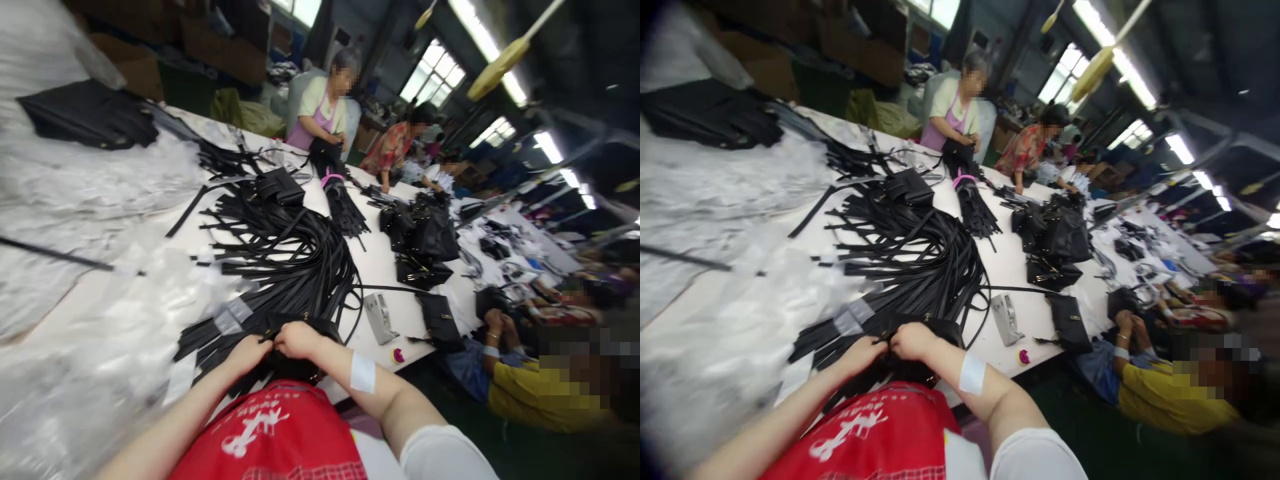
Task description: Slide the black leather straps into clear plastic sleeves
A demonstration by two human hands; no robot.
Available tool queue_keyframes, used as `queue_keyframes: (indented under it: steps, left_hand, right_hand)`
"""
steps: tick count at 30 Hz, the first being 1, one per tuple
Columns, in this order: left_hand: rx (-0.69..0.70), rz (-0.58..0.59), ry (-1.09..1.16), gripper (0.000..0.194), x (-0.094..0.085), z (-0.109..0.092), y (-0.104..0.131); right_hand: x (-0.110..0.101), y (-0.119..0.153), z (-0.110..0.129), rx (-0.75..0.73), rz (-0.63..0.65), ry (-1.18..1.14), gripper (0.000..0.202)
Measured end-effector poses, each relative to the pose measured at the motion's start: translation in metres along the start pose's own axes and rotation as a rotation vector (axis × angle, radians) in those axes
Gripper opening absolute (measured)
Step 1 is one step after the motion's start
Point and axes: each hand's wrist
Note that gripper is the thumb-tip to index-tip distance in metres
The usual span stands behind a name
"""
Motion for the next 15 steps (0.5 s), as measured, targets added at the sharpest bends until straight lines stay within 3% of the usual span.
queue_keyframes:
  steps: [7,9,12,13,15]
  left_hand:
    - [0.1,0.031,0.023,0.034,-0.005,0.016,-0.014]
    - [0.091,0.02,0.047,0.036,-0.007,0.017,-0.016]
    - [0.066,-0.007,0.047,0.037,-0.008,0.012,-0.012]
    - [0.05,-0.009,0.051,0.036,-0.008,0.01,-0.01]
    - [0.015,-0.005,0.078,0.035,-0.007,0.007,-0.008]
  right_hand:
    - [0.003,0.002,0.003,-0.155,0.155,0.135,0.033]
    - [-0.003,0.01,0.001,-0.126,-0.001,0.05,0.037]
    - [-0.025,0.032,-0.004,0.087,-0.31,-0.181,0.033]
    - [-0.033,0.042,-0.007,0.16,-0.334,-0.246,0.035]
    - [-0.041,0.061,-0.016,0.133,-0.168,-0.297,0.048]
Point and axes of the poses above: each hand's wrist, its own y-axis away from the middle knuckle, its own x-axis out of the palm, z = x × y, and after that the axes turned 2 degrees about -y, right-handed
